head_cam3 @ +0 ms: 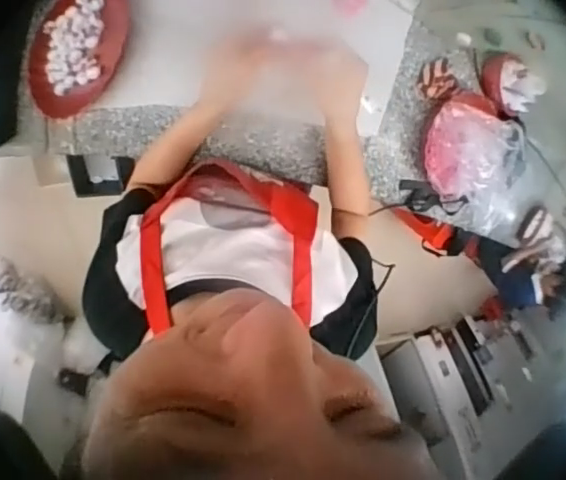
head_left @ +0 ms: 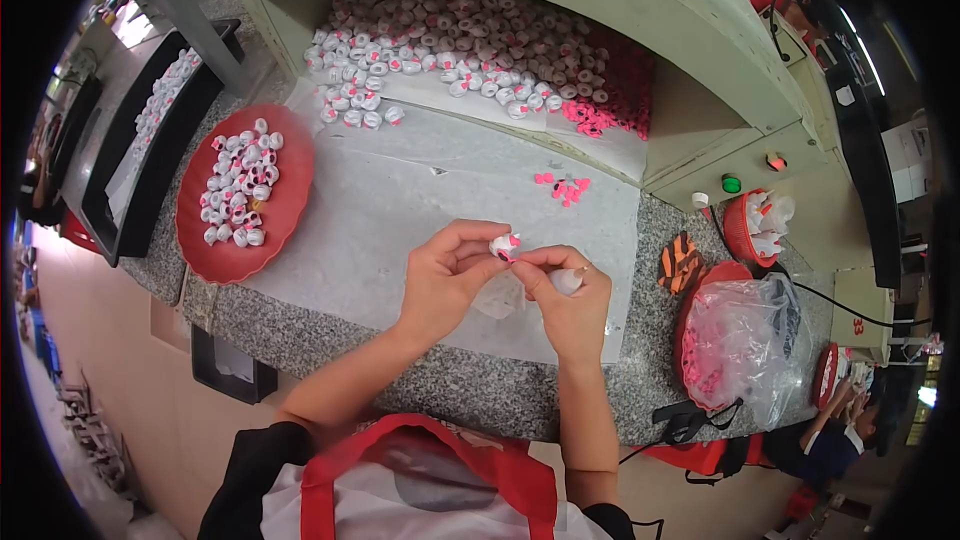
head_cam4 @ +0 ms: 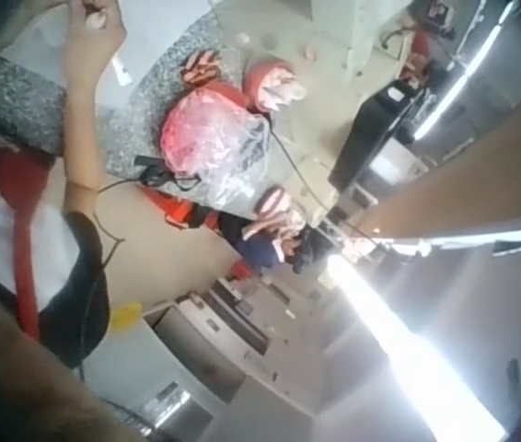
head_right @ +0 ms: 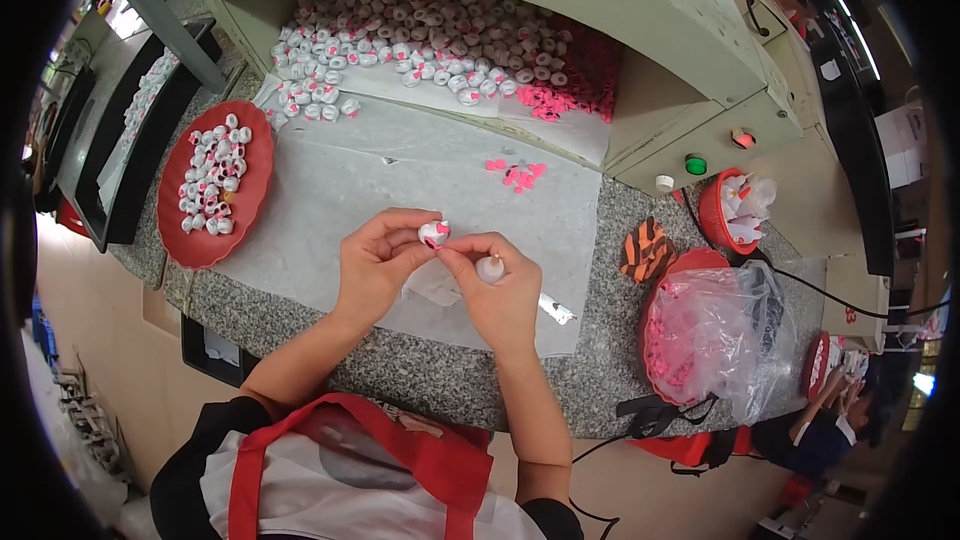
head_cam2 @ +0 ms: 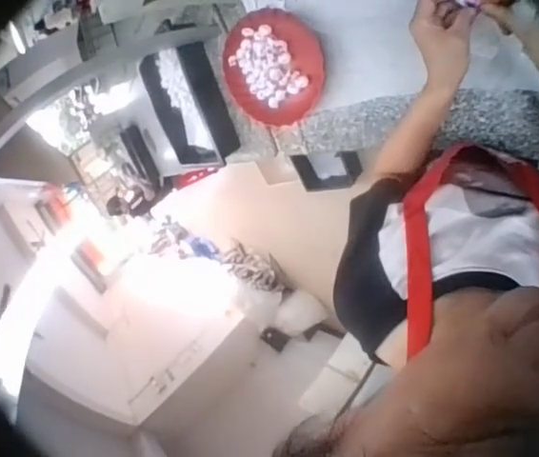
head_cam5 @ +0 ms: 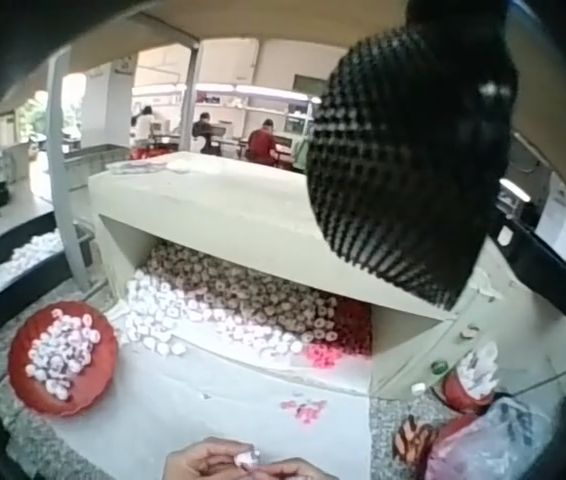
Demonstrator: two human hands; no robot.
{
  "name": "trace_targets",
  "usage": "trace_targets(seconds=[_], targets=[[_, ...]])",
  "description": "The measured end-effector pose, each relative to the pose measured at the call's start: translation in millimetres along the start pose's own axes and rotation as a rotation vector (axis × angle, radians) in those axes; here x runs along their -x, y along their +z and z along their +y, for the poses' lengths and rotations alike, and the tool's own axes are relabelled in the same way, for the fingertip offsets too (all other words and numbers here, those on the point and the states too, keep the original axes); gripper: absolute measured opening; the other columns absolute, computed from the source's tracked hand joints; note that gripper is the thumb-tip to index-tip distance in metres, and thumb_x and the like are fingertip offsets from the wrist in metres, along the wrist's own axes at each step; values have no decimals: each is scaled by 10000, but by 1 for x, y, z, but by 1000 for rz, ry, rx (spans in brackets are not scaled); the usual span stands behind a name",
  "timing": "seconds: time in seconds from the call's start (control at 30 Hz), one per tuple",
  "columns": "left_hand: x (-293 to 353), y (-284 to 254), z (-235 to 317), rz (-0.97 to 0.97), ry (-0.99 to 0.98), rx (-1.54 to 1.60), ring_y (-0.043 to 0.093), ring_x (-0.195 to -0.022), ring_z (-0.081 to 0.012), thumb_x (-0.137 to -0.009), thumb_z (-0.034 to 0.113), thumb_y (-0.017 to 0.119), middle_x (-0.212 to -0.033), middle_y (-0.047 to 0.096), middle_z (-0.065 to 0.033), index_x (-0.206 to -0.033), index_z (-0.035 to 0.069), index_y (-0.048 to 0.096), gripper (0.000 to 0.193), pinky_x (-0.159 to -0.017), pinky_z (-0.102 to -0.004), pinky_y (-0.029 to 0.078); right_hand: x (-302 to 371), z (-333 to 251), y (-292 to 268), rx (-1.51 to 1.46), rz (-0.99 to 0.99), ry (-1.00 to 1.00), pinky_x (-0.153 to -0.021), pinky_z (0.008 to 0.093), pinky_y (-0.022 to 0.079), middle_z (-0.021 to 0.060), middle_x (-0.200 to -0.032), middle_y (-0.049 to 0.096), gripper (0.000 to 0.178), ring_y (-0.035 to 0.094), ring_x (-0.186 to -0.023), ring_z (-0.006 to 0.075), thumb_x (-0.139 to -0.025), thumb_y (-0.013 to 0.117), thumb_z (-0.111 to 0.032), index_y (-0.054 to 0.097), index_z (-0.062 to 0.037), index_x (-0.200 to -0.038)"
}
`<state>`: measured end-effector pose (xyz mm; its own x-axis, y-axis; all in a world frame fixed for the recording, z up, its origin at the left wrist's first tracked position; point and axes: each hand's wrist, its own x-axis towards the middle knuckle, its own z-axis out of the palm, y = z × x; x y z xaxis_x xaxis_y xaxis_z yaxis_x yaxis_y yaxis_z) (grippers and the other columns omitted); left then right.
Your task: The recorder is assembling toy heads by applying glue to white plastic pieces and attaching pink bows.
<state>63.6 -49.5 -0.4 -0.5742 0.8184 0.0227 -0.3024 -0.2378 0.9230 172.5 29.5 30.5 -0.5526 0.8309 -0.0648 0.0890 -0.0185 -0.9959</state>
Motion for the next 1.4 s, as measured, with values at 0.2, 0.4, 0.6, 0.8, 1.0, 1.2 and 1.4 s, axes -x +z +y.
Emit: trace_targets(seconds=[0.2,0.4,0.6,0.8,1.0,1.2,1.4], targets=[[4,1,5,-91,99,-4,552,-953,-191,-743,-114,539,-1039,555,-132,-1063,-38,511,331,-844,-283,453,3,-1,2,45,70,-37,-520,179,409,26,-676,581,112,508,-585,56,-691,665,-4,600,10,-780],[0,-3,5,-112,-140,149,552,-950,-194,-781,-61,519,-1041,556,-139,-1039,-54,530,258,-838,-303,450,4,-5,-1,7,21,-51,-590,173,408,25,-731,582,138,524,-664,59,-684,661,23,606,12,-811],[1,3,3,-109,-52,73,558,-932,-177,-779,-52,531,-1015,576,-133,-1037,-49,536,259,-820,-278,450,0,6,-5,52,-19,-118,-605,174,407,23,-761,580,140,523,-681,57,-690,648,32,606,19,-823],[-2,0,0,-49,-113,59,575,-866,-128,-800,-30,522,-950,599,-101,-1034,-41,546,236,-753,-221,465,-6,17,0,7,-20,37,-542,170,391,3,-696,567,142,497,-616,46,-702,654,-18,597,18,-826],[-12,-12,-26,82,-360,306,586,-805,-134,-798,13,548,-909,604,-106,-1029,-50,539,240,-743,-245,478,-17,30,6,66,-21,68,-549,186,417,22,-728,584,191,520,-638,57,-676,677,-35,598,1,-846],[-1,-6,12,-100,-230,117,593,-804,-149,-790,9,561,-894,598,-126,-1028,-60,517,252,-690,-246,499,-3,21,-7,68,-128,-420,-600,225,468,83,-861,575,283,574,-675,118,-636,682,43,589,-24,-895],[0,-7,20,-246,-123,53,601,-775,-157,-765,-53,568,-874,601,-124,-982,-60,526,221,-651,-243,498,-7,20,-10,-389,-236,-248,-601,222,480,114,-860,577,218,569,-697,132,-661,672,52,573,18,-853]])
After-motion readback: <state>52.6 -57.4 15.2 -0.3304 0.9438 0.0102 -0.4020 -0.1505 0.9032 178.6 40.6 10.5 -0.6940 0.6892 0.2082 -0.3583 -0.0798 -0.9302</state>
